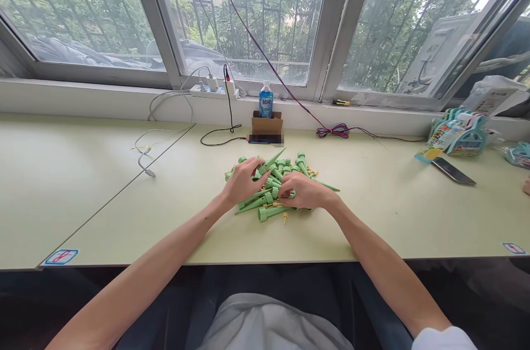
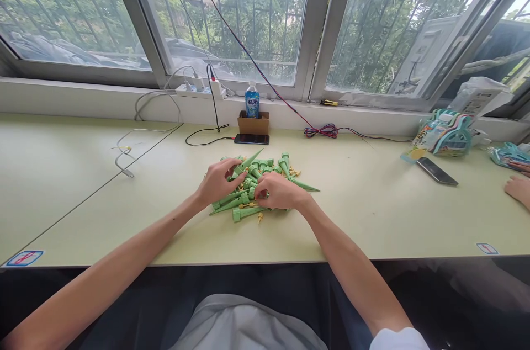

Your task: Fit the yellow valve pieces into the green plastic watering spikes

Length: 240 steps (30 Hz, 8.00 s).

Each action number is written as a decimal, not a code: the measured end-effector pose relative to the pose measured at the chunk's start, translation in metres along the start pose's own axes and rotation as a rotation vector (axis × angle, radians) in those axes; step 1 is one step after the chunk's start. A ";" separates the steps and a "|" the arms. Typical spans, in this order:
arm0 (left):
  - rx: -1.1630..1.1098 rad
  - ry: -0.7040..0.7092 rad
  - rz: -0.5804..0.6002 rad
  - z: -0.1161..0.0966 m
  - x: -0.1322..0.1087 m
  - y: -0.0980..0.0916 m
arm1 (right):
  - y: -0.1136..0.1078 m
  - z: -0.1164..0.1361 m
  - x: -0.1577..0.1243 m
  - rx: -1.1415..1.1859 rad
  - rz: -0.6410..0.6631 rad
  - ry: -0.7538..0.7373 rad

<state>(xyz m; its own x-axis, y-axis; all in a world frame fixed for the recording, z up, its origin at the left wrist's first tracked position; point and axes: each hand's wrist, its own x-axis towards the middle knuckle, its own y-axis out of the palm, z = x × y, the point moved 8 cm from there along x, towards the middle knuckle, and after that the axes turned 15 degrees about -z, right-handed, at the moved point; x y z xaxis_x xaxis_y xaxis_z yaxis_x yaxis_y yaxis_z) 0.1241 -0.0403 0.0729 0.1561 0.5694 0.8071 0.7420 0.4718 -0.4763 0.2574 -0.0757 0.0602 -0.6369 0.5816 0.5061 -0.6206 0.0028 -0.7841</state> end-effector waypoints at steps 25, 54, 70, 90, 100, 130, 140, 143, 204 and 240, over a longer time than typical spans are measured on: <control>-0.020 -0.017 0.046 -0.002 -0.002 0.004 | -0.002 -0.003 -0.003 -0.127 0.065 0.040; -0.034 -0.006 0.069 -0.006 -0.002 0.005 | 0.001 0.005 -0.005 -0.271 0.127 0.039; -0.038 0.002 0.079 -0.006 -0.002 0.005 | 0.007 -0.002 -0.006 -0.290 0.150 0.063; -0.041 -0.005 0.072 -0.005 -0.003 0.006 | -0.012 -0.002 -0.002 -0.165 0.009 0.113; -0.038 -0.011 0.084 -0.005 -0.002 0.006 | -0.026 -0.016 -0.001 -0.131 -0.143 0.233; -0.156 -0.111 0.060 -0.009 -0.001 0.004 | -0.025 -0.016 0.004 0.155 -0.513 0.196; -0.080 -0.106 0.052 -0.005 -0.003 0.006 | -0.020 -0.016 0.003 0.158 -0.548 0.210; -0.065 -0.095 0.048 -0.005 -0.004 0.006 | -0.020 -0.013 0.004 0.156 -0.546 0.200; -0.196 -0.007 0.053 -0.023 -0.006 0.005 | -0.023 -0.020 0.002 0.069 -0.589 0.255; -0.151 0.002 0.078 -0.018 -0.007 0.009 | -0.018 -0.020 0.003 0.109 -0.550 0.270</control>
<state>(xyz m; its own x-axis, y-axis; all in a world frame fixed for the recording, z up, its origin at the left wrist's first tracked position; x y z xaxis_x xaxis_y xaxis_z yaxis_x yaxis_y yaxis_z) 0.1413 -0.0519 0.0685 0.2181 0.5992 0.7703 0.8168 0.3199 -0.4801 0.2757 -0.0571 0.0686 -0.0806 0.7041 0.7055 -0.8773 0.2858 -0.3855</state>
